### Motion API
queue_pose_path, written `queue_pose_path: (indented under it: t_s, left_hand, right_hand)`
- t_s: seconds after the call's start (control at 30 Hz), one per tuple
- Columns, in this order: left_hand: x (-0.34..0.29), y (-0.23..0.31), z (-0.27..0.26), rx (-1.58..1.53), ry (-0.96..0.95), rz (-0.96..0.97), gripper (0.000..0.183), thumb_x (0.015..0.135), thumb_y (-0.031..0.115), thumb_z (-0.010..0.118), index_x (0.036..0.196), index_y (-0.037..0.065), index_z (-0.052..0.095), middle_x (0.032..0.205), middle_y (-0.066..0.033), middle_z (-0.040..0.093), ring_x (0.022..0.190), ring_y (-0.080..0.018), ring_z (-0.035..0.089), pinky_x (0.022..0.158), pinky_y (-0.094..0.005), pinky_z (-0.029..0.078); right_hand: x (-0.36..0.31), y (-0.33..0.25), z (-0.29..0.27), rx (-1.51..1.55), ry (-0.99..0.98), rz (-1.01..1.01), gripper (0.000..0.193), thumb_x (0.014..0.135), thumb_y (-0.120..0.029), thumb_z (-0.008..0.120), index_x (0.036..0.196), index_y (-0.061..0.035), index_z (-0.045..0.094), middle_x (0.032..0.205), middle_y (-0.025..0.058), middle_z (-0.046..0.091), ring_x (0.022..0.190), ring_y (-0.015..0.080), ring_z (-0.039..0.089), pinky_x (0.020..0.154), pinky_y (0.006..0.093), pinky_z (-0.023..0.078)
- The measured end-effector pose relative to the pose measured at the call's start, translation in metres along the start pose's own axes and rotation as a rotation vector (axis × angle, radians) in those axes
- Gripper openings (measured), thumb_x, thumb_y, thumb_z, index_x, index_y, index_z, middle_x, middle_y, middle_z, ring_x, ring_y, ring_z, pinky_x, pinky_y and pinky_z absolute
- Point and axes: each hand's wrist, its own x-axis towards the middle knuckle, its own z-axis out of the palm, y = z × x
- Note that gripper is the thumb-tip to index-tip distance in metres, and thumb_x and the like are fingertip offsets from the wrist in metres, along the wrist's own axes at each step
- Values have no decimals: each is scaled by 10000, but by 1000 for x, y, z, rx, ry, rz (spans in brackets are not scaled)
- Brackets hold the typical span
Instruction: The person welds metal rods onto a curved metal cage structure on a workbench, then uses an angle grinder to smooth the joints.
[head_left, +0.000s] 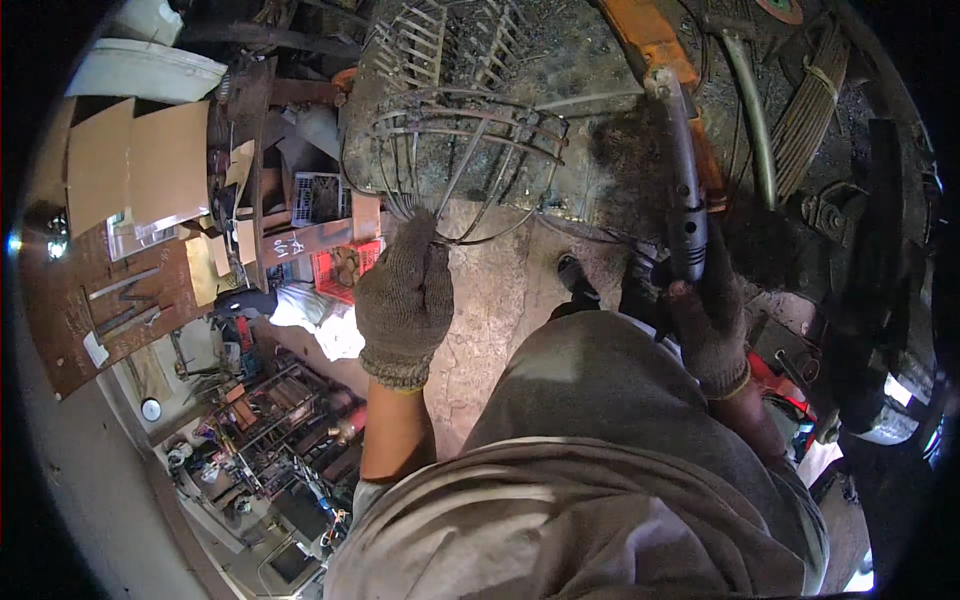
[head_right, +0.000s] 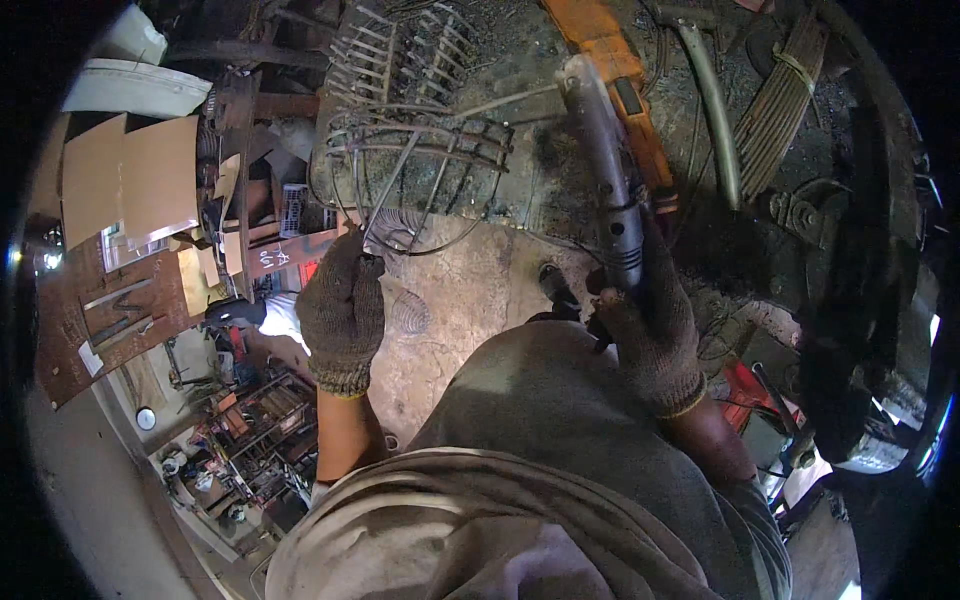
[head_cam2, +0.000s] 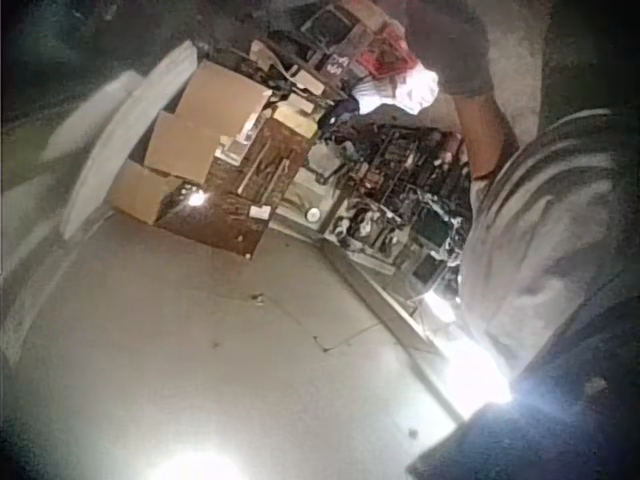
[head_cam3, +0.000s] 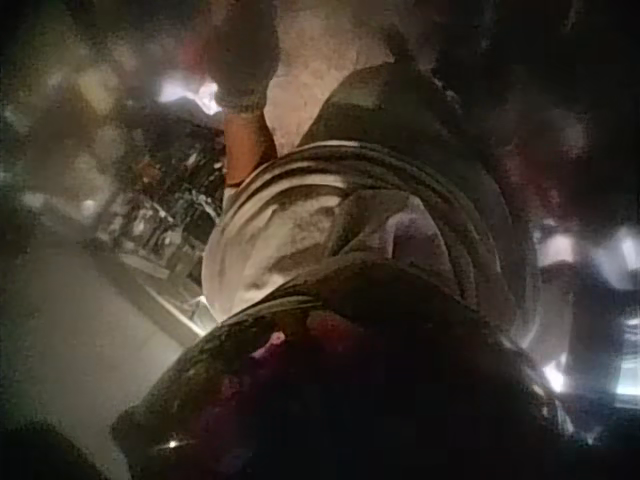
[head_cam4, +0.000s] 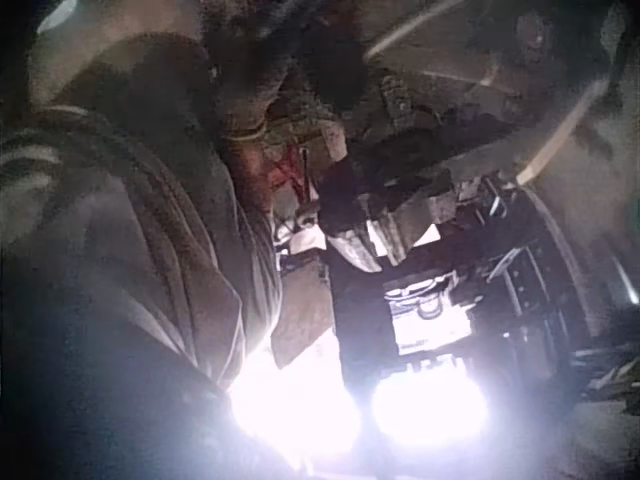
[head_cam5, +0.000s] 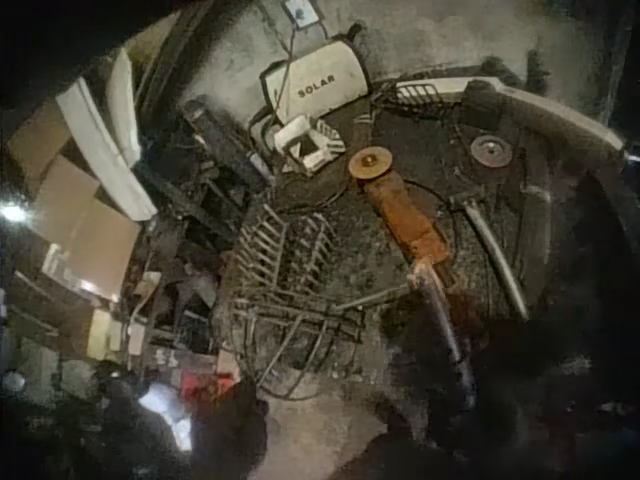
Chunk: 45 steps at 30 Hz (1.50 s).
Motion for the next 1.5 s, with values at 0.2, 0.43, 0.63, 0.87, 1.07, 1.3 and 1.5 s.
queue_pose_path:
  t_s: [0.2, 0.43, 0.63, 0.87, 1.07, 1.3, 1.5]
  left_hand:
    - [4, 6, -4, 49, -50, -42, 310, 920, 36, 613, 1221, -26, 655, 920, -163, 745, 799, -247, 749, 731, -344, 584]
    - [4, 6, -3, -15, -19, -79, 313, 900, 108, 669, 1200, 16, 675, 1064, -207, 728, 849, -330, 742, 717, -383, 589]
    - [6, 9, -6, -6, -41, -59, 296, 904, 112, 660, 1183, 11, 677, 1057, -208, 727, 857, -337, 739, 729, -386, 588]
    - [6, 11, -8, 46, -44, -77, 311, 901, 116, 662, 1193, 8, 669, 1034, -206, 729, 845, -343, 733, 726, -402, 582]
    - [5, 11, -12, 19, -95, -149, 333, 893, 123, 660, 1208, 18, 663, 975, -186, 733, 762, -348, 717, 656, -408, 566]
    - [12, 20, -15, 27, -109, -144, 313, 905, 131, 644, 1208, 57, 667, 948, -168, 729, 713, -336, 699, 626, -414, 546]
    - [16, 26, -15, 68, -104, -148, 276, 914, 103, 640, 1177, 28, 672, 956, -163, 733, 756, -324, 715, 667, -393, 562]
  right_hand:
    - [5, 6, -3, -10, -59, 113, 675, 981, -129, 539, 1577, -59, 231, 1070, 45, 587, 857, 106, 547, 726, 274, 495]
    - [13, 24, 0, -10, -40, -18, 643, 973, -126, 566, 1544, -45, 281, 1058, 42, 584, 881, 107, 558, 741, 287, 503]
    - [44, 3, 18, 58, -11, 120, 411, 970, -135, 592, 1352, -35, 476, 961, 37, 595, 759, 109, 572, 624, 270, 502]
    - [85, 3, 55, 404, -179, 139, 265, 984, -272, 613, 1145, -64, 587, 812, 17, 581, 633, 108, 547, 545, 283, 467]
    - [98, 10, 74, 45, -78, 69, 232, 973, -272, 628, 1073, -63, 629, 778, 1, 586, 594, 101, 543, 515, 278, 440]
    - [105, 18, 77, 253, -117, 69, 306, 925, -219, 671, 1180, -66, 599, 837, -16, 574, 666, 78, 514, 570, 266, 439]
    - [108, 25, 82, 184, -106, 128, 341, 897, -171, 684, 1188, -49, 557, 851, 4, 571, 674, 92, 528, 574, 263, 455]
